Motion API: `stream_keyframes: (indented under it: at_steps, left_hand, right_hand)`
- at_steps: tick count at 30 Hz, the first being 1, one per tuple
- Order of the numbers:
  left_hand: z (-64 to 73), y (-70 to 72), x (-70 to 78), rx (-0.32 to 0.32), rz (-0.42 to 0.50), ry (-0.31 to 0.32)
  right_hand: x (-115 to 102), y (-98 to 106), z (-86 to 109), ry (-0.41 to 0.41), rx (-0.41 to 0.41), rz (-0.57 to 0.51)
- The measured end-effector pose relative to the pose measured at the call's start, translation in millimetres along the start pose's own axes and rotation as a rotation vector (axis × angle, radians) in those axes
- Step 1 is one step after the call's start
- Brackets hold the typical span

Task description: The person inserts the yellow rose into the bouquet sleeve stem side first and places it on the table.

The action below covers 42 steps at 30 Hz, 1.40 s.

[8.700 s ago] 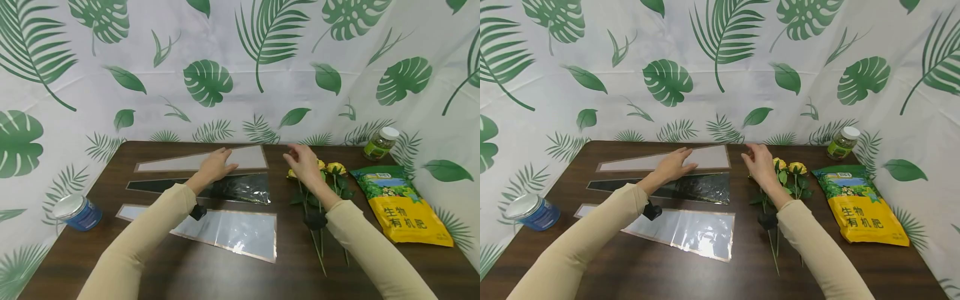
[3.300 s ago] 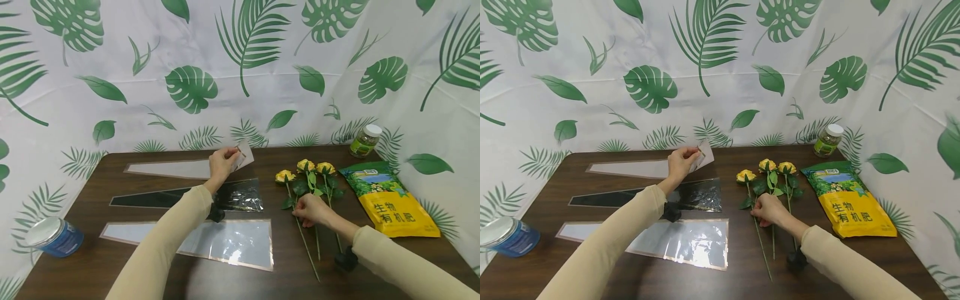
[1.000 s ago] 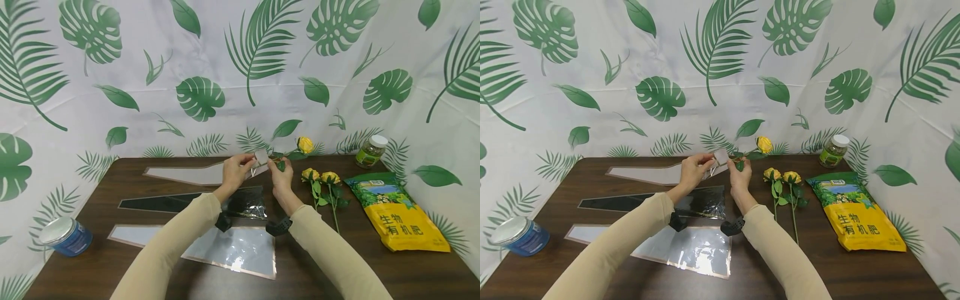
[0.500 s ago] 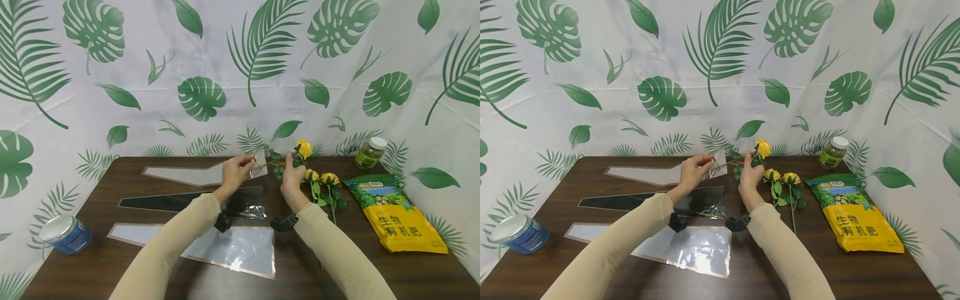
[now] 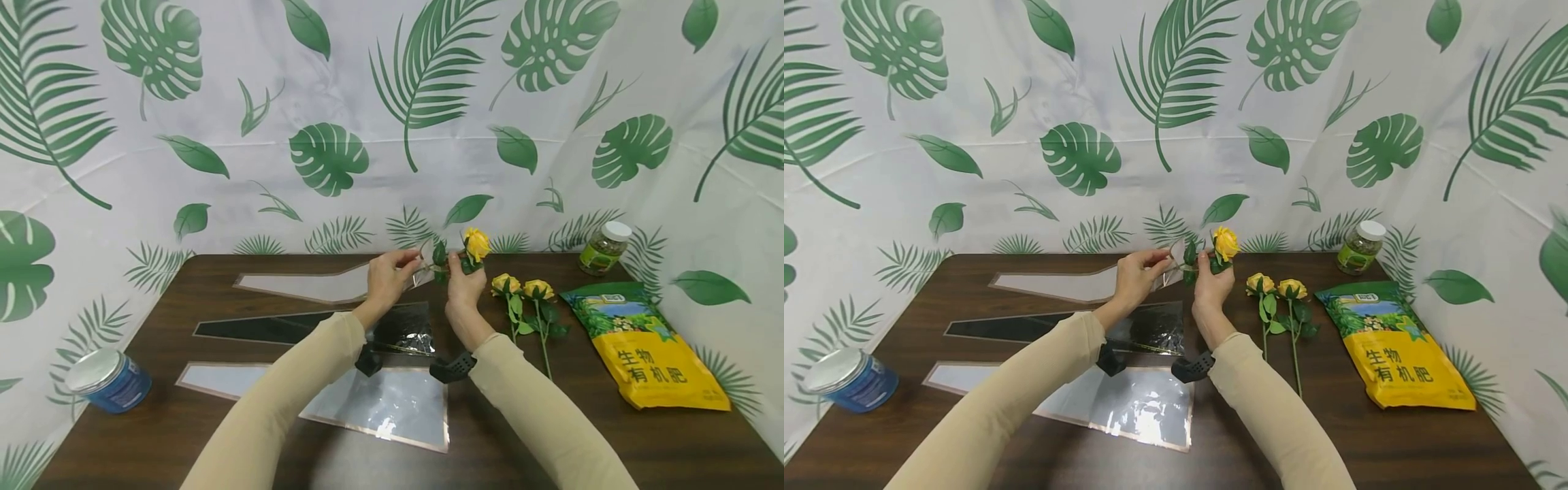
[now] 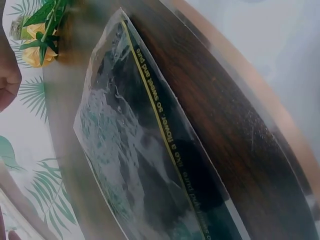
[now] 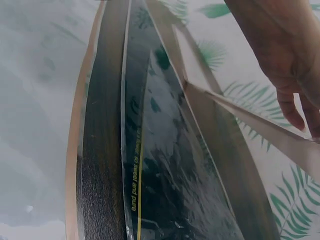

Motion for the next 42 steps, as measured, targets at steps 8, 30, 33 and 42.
stream_keyframes:
  at_steps: [8,30,33,42]
  left_hand:
    - [2.2,1.0,-2.2,-0.001,0.044,0.011]
    - [5.0,-1.3,-1.6,-0.002,0.045,-0.028]
    - [4.6,-1.9,-0.4,-0.006,0.056,-0.028]
    - [1.9,-1.3,-2.0,0.003,0.050,-0.020]
  right_hand:
    - [5.2,-1.7,-1.8,-0.055,-0.035,0.038]
    - [-9.7,13.2,-16.3,0.371,0.013,0.144]
    - [-8.5,8.7,-11.9,0.380,-0.030,0.163]
    - [-2.8,9.7,-8.5,0.391,-0.087,0.280]
Point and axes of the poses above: each hand's wrist, its own z-axis away from the middle knuckle, its own y-axis out of the back of the hand, x = y × z, the point moved 3 cm from there along -z, towards the middle knuckle, and after that the axes turned 10 degrees about x, right-handed, at the moved point
